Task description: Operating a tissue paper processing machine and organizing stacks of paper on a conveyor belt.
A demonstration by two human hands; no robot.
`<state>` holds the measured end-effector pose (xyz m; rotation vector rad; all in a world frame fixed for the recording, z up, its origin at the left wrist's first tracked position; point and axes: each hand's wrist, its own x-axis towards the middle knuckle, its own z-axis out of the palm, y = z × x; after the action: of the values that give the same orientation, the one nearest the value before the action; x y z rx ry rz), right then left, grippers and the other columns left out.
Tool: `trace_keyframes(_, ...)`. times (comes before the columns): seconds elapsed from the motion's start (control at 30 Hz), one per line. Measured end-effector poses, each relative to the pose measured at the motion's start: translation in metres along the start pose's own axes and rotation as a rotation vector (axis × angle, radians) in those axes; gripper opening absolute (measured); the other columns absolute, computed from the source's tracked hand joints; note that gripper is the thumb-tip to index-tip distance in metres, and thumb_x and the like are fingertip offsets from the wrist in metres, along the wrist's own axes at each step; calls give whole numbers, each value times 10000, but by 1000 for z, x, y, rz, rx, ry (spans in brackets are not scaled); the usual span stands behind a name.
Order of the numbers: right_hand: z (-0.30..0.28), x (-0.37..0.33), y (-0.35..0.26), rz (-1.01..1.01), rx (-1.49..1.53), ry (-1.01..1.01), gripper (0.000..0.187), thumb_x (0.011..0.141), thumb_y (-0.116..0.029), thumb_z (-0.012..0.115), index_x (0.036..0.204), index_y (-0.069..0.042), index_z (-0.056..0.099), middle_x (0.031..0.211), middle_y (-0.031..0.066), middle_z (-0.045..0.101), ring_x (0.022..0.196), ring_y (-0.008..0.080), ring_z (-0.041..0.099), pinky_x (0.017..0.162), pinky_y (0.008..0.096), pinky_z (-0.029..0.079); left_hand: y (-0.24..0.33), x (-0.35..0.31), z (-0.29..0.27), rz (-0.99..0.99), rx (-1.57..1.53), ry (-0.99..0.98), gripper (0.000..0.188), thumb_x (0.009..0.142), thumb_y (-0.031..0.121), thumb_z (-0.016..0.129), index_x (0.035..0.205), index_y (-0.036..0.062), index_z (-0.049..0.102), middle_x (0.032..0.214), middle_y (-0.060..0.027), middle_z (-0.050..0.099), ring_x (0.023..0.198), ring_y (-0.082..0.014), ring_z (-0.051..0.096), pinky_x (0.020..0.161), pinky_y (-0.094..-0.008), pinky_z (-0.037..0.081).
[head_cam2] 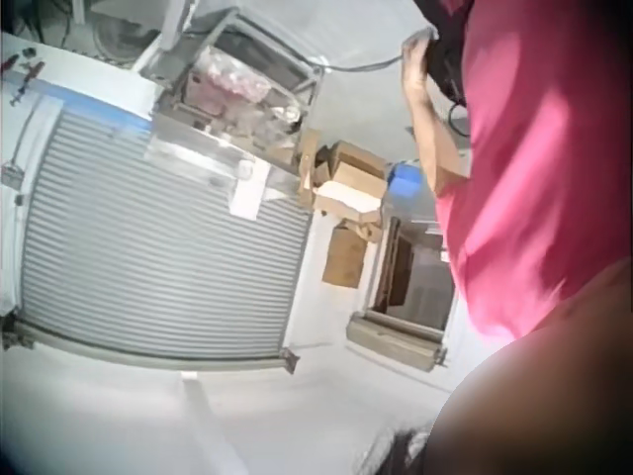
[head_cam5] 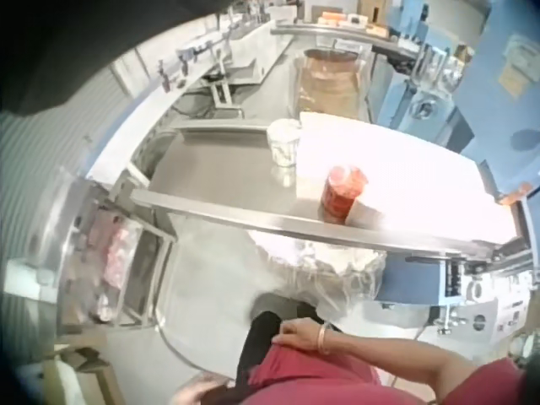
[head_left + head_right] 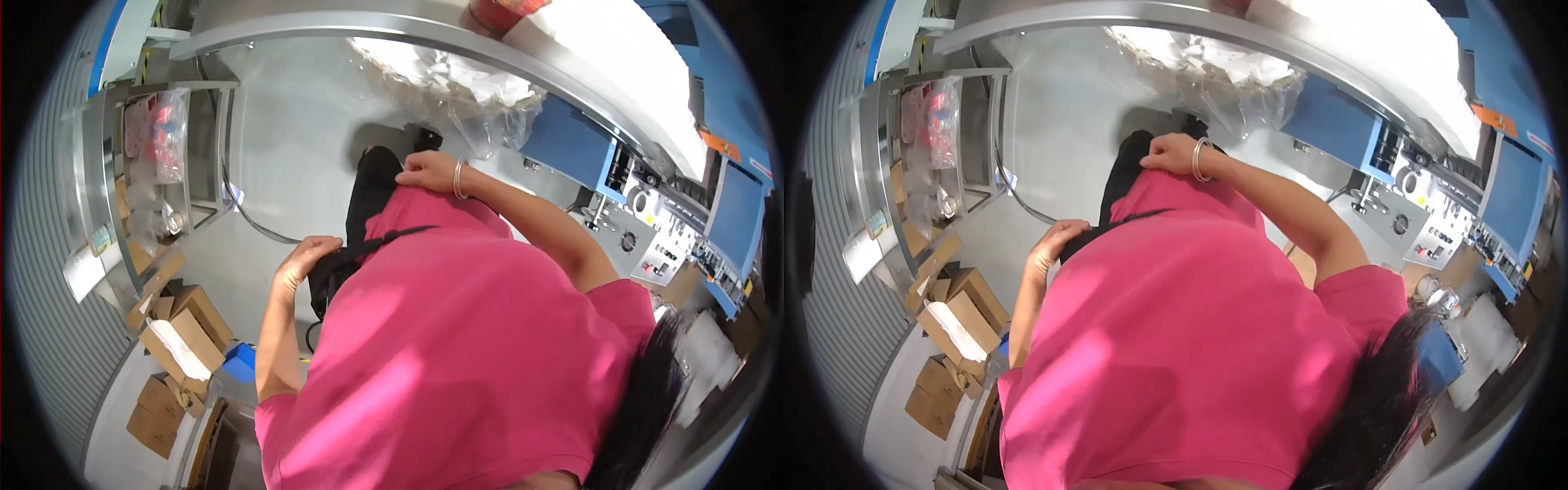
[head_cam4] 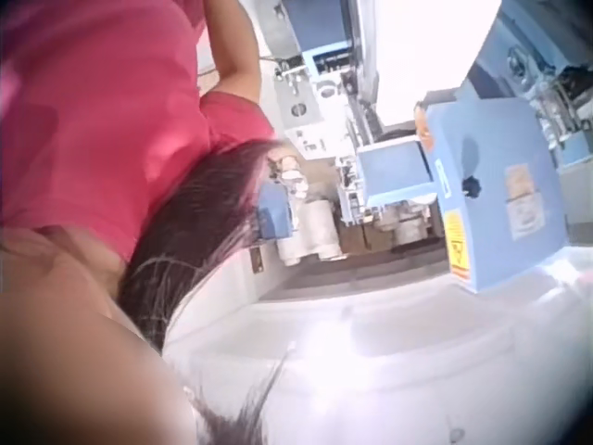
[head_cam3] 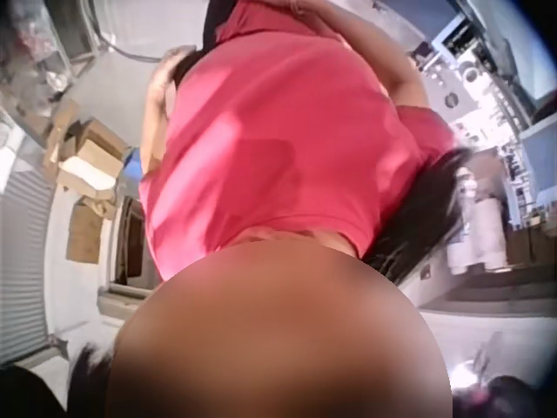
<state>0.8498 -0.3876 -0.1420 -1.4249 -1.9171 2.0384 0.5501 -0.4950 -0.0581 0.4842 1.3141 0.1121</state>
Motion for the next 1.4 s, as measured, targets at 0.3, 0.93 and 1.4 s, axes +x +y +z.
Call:
trace_keyframes(0.3,-4,-76,13,564,708,82,469,889,-506,524,973,-47,567,857,68,588,737,167,591,581,315,521,97,23,-69,-79,371,-370,162,861,208,606,879,59,667,704,84,545,622,-21,445,563,-190,348)
trace_keyframes(0.93,216,-80,146,43,857,547,253,839,-257,655,1052,-128,609,891,3,638,817,126,604,617,317,520,213,185,-127,375,371,-229,333,886,357,607,984,39,630,889,-53,651,824,-172,589,736,-327,483)
trace_keyframes(1.4,-28,-143,216,170,222,617,278,821,-299,650,1026,-112,625,879,32,649,808,137,604,638,333,512,361,221,5,763,349,-400,353,881,385,606,971,45,630,887,-54,650,825,-173,592,733,-328,486)
